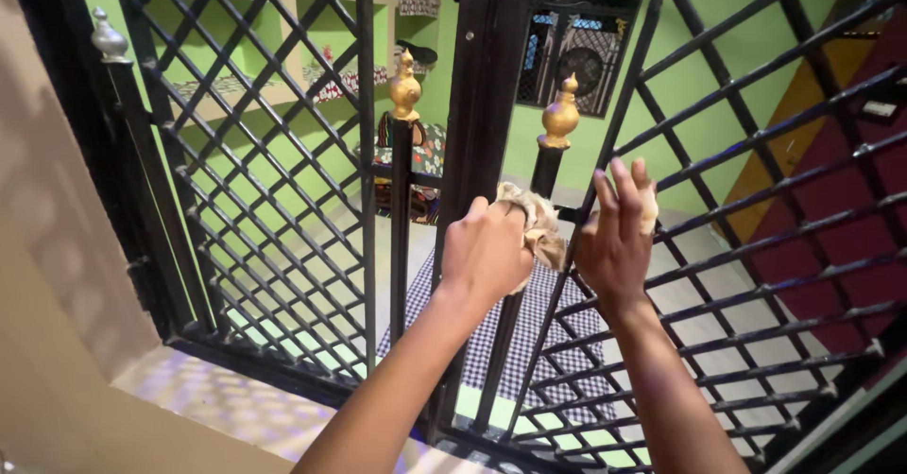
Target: The person wipes a black metal gate and adjacent wall trim with a cloth. They clean the gate's lattice and decorative elements, then move to wipe the vertical wall trim and upper gate frame.
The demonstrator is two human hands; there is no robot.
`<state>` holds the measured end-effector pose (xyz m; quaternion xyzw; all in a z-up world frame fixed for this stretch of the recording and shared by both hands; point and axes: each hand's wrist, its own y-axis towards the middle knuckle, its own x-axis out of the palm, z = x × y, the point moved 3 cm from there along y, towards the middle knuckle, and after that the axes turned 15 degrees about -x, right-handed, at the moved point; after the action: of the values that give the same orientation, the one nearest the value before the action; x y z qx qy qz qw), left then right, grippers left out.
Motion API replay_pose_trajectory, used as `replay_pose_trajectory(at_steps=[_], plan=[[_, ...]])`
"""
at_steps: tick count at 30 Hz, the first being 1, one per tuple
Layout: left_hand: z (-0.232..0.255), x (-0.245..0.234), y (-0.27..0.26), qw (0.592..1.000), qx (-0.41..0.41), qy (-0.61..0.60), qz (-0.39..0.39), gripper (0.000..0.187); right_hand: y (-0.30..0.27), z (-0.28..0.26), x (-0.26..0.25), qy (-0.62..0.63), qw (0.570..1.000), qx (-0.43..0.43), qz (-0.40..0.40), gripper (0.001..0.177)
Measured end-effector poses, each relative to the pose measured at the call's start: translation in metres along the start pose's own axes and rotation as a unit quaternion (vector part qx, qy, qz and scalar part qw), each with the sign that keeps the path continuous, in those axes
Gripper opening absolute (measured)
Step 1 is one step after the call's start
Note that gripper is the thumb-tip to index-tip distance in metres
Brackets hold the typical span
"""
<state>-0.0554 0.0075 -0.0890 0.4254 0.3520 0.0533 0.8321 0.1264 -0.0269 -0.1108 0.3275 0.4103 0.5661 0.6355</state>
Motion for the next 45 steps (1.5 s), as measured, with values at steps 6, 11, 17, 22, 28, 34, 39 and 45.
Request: replay_pose_trajectory(at_steps=[6,11,17,22,28,34,39,45], plan=[[0.029,-0.011,0.001,0.969,0.156,-0.052,0.183,0.028,-0.005,-0.003,0.000,0.021,0.998,-0.025,0.045,0.067],[0.045,0.022,0.011,0.958,0.134,0.125,0.222,0.037,-0.005,-0.004,0.002,-0.010,0.999,0.008,0.034,0.058],[0.044,0.045,0.005,0.991,0.060,0.110,0.056,0.037,-0.001,-0.010,0.001,-0.038,0.998,0.029,0.032,0.054],[0.047,0.042,0.007,0.998,0.022,0.050,-0.030,0.022,-0.001,-0.009,0.001,-0.037,0.998,0.031,0.029,0.054],[0.046,0.039,0.007,0.998,0.006,0.011,-0.055,0.020,-0.004,-0.006,0.005,-0.043,0.998,0.035,0.029,0.055],[0.047,0.045,0.012,0.990,0.000,0.071,-0.125,0.029,-0.003,-0.009,0.001,-0.034,0.998,0.035,0.033,0.055],[0.042,0.048,0.002,0.992,0.009,0.046,-0.116,0.031,-0.002,-0.005,-0.001,-0.006,0.999,0.029,0.037,0.061],[0.037,0.054,0.013,0.990,0.008,0.039,-0.136,0.061,-0.005,-0.008,-0.001,-0.002,0.999,0.039,0.025,0.060]])
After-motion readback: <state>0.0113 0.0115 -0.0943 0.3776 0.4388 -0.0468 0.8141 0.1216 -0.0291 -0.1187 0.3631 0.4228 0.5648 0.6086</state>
